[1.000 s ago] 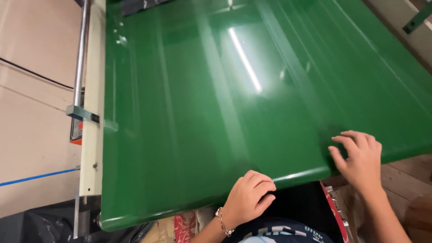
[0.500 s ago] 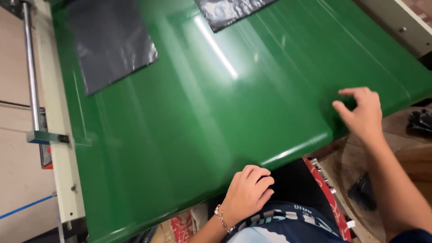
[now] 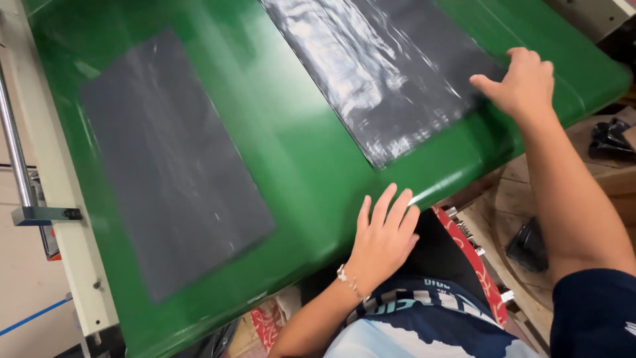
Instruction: Folding plastic bags into smaller rectangles and stacking them as they are produced by a machine.
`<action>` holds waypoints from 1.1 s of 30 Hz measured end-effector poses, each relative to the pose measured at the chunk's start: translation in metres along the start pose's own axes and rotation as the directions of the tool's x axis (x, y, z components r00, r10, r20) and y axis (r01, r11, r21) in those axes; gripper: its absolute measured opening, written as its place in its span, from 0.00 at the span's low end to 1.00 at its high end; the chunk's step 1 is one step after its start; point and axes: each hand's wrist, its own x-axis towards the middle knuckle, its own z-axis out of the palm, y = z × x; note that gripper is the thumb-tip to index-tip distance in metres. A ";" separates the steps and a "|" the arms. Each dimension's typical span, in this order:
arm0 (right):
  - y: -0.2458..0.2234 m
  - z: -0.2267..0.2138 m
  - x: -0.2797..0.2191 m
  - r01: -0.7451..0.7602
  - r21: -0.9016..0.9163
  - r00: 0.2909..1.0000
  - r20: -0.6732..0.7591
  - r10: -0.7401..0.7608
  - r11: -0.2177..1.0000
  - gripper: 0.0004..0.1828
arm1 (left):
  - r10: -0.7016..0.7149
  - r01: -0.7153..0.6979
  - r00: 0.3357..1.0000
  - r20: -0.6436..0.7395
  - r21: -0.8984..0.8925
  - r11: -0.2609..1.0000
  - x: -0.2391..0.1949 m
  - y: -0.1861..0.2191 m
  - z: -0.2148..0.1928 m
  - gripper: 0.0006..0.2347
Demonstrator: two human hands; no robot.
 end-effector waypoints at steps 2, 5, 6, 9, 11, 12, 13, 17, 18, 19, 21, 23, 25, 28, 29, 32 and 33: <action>0.015 0.011 -0.001 -0.051 -0.112 0.999 -0.009 0.050 0.992 0.47 | -0.019 0.019 1.000 -0.004 0.042 0.999 0.008 -0.001 0.013 0.26; 0.028 0.001 -0.013 -0.136 -0.188 0.989 0.032 0.145 0.973 0.49 | -0.062 0.059 0.998 0.029 0.105 0.993 0.014 0.000 0.028 0.32; 0.031 -0.007 -0.017 -0.169 -0.153 0.979 0.086 0.184 0.974 0.49 | -0.090 0.081 0.994 0.064 0.131 0.988 0.016 0.000 0.034 0.33; 0.052 -0.009 -0.016 -0.236 -0.149 0.941 0.213 0.264 0.960 0.48 | -0.101 0.083 0.991 0.092 0.189 0.978 0.015 0.005 0.046 0.34; 0.046 -0.020 -0.024 -0.221 -0.166 0.928 0.268 0.260 0.961 0.48 | -0.109 0.090 0.991 0.075 0.219 0.972 0.017 0.008 0.048 0.34; 0.043 -0.026 -0.028 -0.203 -0.184 0.911 0.325 0.255 0.962 0.49 | -0.120 0.102 0.991 0.059 0.248 0.964 0.017 0.009 0.049 0.34; 0.047 -0.029 -0.033 -0.205 -0.182 0.911 0.325 0.255 0.962 0.49 | -0.118 0.100 0.991 0.060 0.248 0.964 0.019 0.010 0.048 0.34; 0.055 -0.046 -0.044 -0.151 0.068 0.933 0.339 0.120 0.986 0.24 | -0.153 0.143 0.988 0.005 0.336 0.931 0.023 0.015 0.049 0.33; 0.057 -0.051 -0.047 -0.202 0.215 0.924 0.366 0.113 0.956 0.21 | -0.153 0.143 0.988 -0.001 0.351 0.925 0.023 0.016 0.049 0.33; 0.048 -0.057 -0.053 -0.201 0.213 0.922 0.371 0.111 0.956 0.21 | -0.157 0.146 0.988 0.001 0.351 0.925 0.021 0.019 0.052 0.33; 0.030 -0.070 -0.063 -0.333 0.606 0.898 0.437 0.048 0.722 0.22 | -0.155 0.143 0.988 -0.003 0.411 0.900 0.020 0.023 0.057 0.37; 0.043 -0.057 -0.060 -0.267 0.748 0.944 0.329 0.010 0.608 0.26 | -0.138 0.158 0.987 -0.077 0.407 0.900 0.025 0.020 0.057 0.35; 0.046 -0.054 -0.064 -0.189 0.859 0.975 0.222 -0.012 0.476 0.32 | -0.127 0.175 0.981 -0.144 0.400 0.899 0.025 0.016 0.058 0.33; 0.045 -0.059 -0.071 -0.138 0.894 0.987 0.161 -0.018 0.426 0.25 | -0.013 0.067 0.960 -0.280 0.183 0.981 0.025 0.003 0.049 0.05; 0.052 -0.057 -0.071 -0.134 0.893 0.986 0.165 -0.036 0.429 0.17 | -0.001 0.038 0.955 -0.297 0.120 0.992 0.025 -0.003 0.036 0.06; 0.093 -0.046 -0.079 -0.101 0.932 0.943 0.201 -0.264 0.349 0.13 | -0.012 0.006 0.971 -0.240 -0.028 1.000 0.017 -0.015 -0.016 0.04; 0.109 -0.041 -0.081 -0.095 0.960 0.858 0.213 -0.467 0.264 0.20 | -0.036 0.018 0.986 -0.160 -0.113 0.993 0.012 -0.018 -0.035 0.02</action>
